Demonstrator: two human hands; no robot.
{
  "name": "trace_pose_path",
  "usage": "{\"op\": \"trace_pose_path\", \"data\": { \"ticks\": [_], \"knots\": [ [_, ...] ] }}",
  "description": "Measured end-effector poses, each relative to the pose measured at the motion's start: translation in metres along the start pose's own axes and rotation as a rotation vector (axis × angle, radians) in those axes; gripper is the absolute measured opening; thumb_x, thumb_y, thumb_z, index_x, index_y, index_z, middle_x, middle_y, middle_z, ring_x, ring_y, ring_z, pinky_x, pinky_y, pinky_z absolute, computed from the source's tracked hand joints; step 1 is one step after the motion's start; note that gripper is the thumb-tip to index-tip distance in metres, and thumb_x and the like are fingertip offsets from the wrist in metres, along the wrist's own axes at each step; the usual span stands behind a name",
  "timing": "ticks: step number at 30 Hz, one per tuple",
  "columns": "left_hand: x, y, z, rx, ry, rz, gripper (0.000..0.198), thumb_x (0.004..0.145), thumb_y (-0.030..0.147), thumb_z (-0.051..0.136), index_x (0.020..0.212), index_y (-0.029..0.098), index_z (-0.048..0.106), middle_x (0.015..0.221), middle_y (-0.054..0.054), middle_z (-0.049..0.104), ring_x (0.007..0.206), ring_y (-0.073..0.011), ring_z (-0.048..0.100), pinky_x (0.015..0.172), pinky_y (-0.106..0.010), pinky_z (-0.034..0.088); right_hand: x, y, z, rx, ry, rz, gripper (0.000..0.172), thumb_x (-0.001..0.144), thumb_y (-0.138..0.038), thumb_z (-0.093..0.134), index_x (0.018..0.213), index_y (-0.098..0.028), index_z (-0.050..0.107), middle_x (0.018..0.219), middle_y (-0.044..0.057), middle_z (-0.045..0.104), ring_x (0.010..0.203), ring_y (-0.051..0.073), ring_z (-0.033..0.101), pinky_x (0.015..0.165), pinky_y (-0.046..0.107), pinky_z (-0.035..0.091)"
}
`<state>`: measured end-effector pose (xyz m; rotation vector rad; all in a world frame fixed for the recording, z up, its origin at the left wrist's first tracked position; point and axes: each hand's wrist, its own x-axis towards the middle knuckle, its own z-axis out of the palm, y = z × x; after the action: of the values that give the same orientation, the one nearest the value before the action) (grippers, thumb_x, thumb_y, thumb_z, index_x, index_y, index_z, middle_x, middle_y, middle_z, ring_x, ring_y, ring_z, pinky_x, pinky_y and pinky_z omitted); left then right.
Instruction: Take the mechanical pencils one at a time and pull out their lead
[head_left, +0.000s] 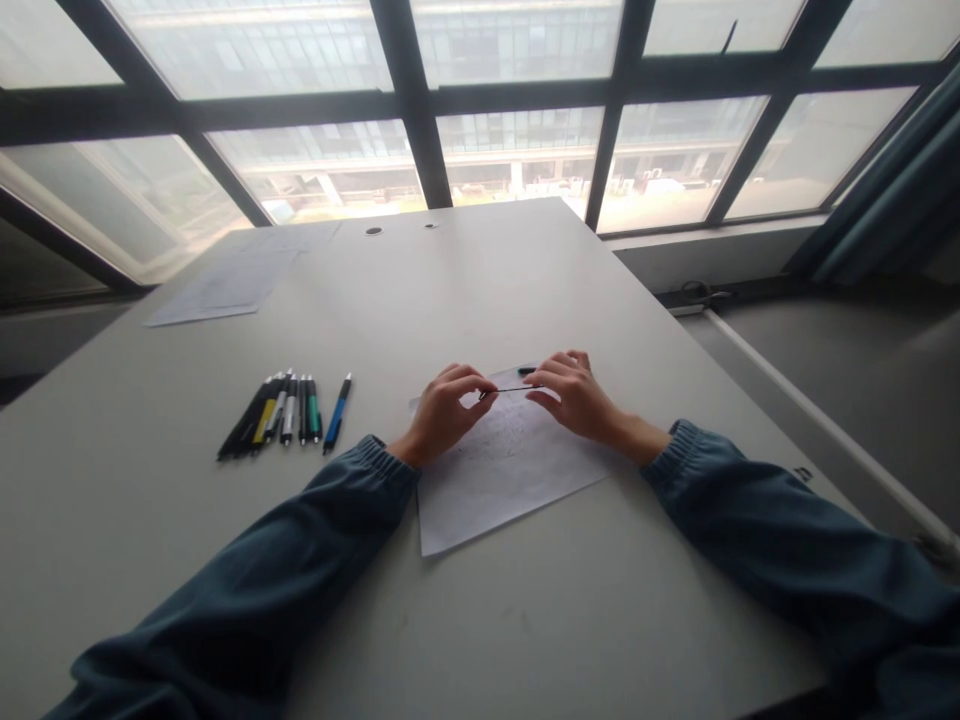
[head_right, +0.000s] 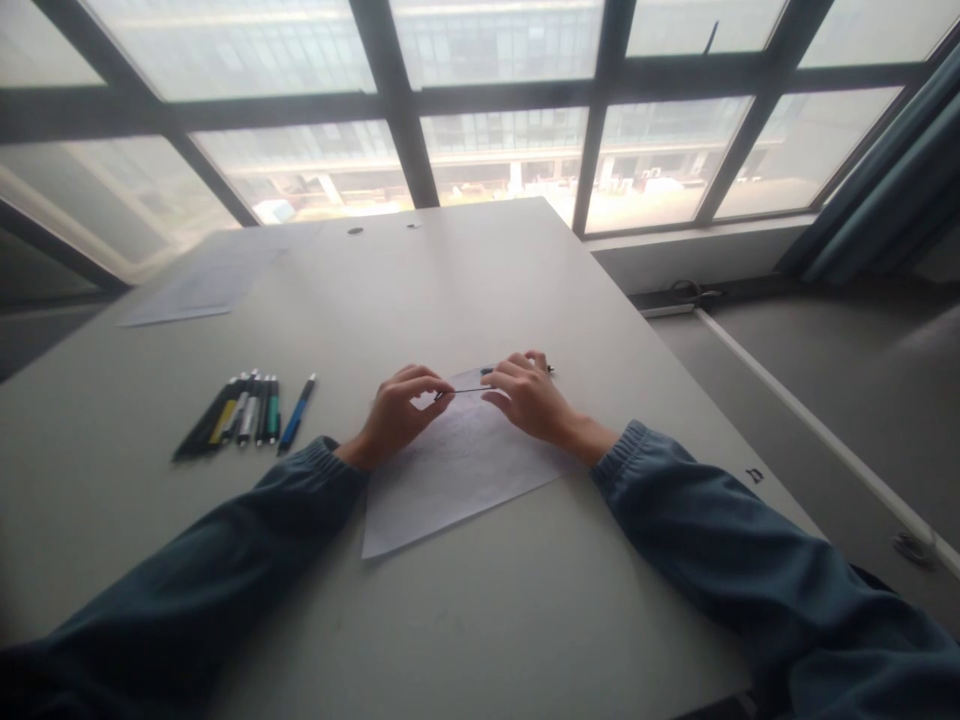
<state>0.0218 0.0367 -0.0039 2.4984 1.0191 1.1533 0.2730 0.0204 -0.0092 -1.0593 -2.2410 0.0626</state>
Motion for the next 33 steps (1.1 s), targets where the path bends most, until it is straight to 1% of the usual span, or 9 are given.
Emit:
{"op": "trace_pose_path", "data": {
  "ticks": [1,3,9,12,16,19,23,27,33],
  "knots": [
    [-0.0001,-0.0001,0.0002,0.003,0.001,0.005,0.009,0.092,0.028,0.068,0.088,0.023,0.075,0.085,-0.004,0.072,0.081,-0.0166,0.063,0.074,-0.031,0.054,-0.0002,-0.0003,0.0007,0.002,-0.033,-0.030,0.014,0.100,-0.029,0.058,0.100,-0.024,0.071,0.096,0.004,0.073,0.097,0.022,0.059,0.100,0.042,0.028],
    [-0.0002,-0.0008,0.0009,0.011,-0.003,0.012,0.011,0.092,0.029,0.068,0.089,0.023,0.076,0.085,-0.004,0.072,0.081,-0.0171,0.064,0.075,-0.032,0.054,-0.0005,0.0002,0.0016,0.002,-0.052,-0.036,0.016,0.101,-0.026,0.056,0.097,-0.024,0.072,0.092,0.004,0.072,0.094,0.021,0.058,0.099,0.042,0.028],
    [-0.0012,-0.0054,0.0022,0.060,-0.015,-0.039,0.016,0.094,0.032,0.065,0.088,0.024,0.077,0.086,-0.004,0.073,0.083,-0.0182,0.064,0.076,-0.033,0.053,-0.0013,0.0046,0.0017,-0.035,0.035,0.101,0.024,0.100,-0.025,0.056,0.084,-0.024,0.074,0.094,0.005,0.069,0.097,0.022,0.054,0.094,0.042,0.029],
    [-0.0016,-0.0068,0.0022,0.063,0.004,-0.059,0.016,0.094,0.034,0.065,0.093,0.024,0.077,0.089,-0.005,0.073,0.084,-0.0189,0.065,0.077,-0.034,0.053,-0.0016,0.0055,0.0023,-0.041,0.052,0.124,0.024,0.099,-0.025,0.057,0.083,-0.024,0.074,0.093,0.006,0.069,0.096,0.023,0.054,0.093,0.042,0.030],
    [-0.0013,-0.0055,0.0016,0.071,-0.006,-0.025,0.017,0.093,0.038,0.069,0.099,0.025,0.078,0.090,-0.005,0.074,0.085,-0.0194,0.064,0.078,-0.034,0.053,-0.0010,0.0038,0.0024,-0.030,0.045,0.086,0.023,0.100,-0.025,0.057,0.083,-0.024,0.074,0.090,0.005,0.069,0.096,0.022,0.055,0.094,0.043,0.031],
    [-0.0005,-0.0030,0.0008,0.078,-0.036,0.011,0.016,0.092,0.038,0.070,0.095,0.025,0.078,0.088,-0.005,0.073,0.084,-0.0192,0.063,0.076,-0.033,0.053,-0.0004,0.0019,0.0019,0.004,0.024,0.048,0.023,0.100,-0.026,0.057,0.086,-0.024,0.075,0.090,0.005,0.069,0.095,0.021,0.056,0.094,0.042,0.031],
    [-0.0003,-0.0018,0.0004,0.086,-0.050,0.034,0.015,0.094,0.035,0.066,0.090,0.025,0.077,0.088,-0.005,0.073,0.085,-0.0189,0.062,0.076,-0.032,0.052,-0.0003,0.0014,0.0017,0.028,0.011,0.016,0.023,0.101,-0.026,0.056,0.086,-0.024,0.074,0.090,0.004,0.069,0.095,0.021,0.056,0.093,0.041,0.031],
    [-0.0009,-0.0045,0.0005,0.096,-0.032,0.012,0.016,0.095,0.033,0.065,0.090,0.024,0.076,0.088,-0.004,0.072,0.084,-0.0185,0.062,0.076,-0.031,0.051,-0.0008,0.0040,0.0020,-0.008,0.051,0.079,0.025,0.100,-0.025,0.056,0.083,-0.023,0.073,0.091,0.005,0.070,0.096,0.021,0.055,0.094,0.041,0.030],
    [-0.0010,-0.0076,-0.0011,0.153,-0.049,-0.070,0.018,0.097,0.034,0.063,0.092,0.023,0.077,0.091,-0.005,0.073,0.088,-0.0190,0.063,0.079,-0.032,0.051,-0.0020,0.0067,0.0017,-0.059,0.080,0.219,0.017,0.095,-0.018,0.062,0.085,-0.022,0.074,0.094,0.005,0.071,0.097,0.022,0.056,0.094,0.041,0.028]
  ]
}}
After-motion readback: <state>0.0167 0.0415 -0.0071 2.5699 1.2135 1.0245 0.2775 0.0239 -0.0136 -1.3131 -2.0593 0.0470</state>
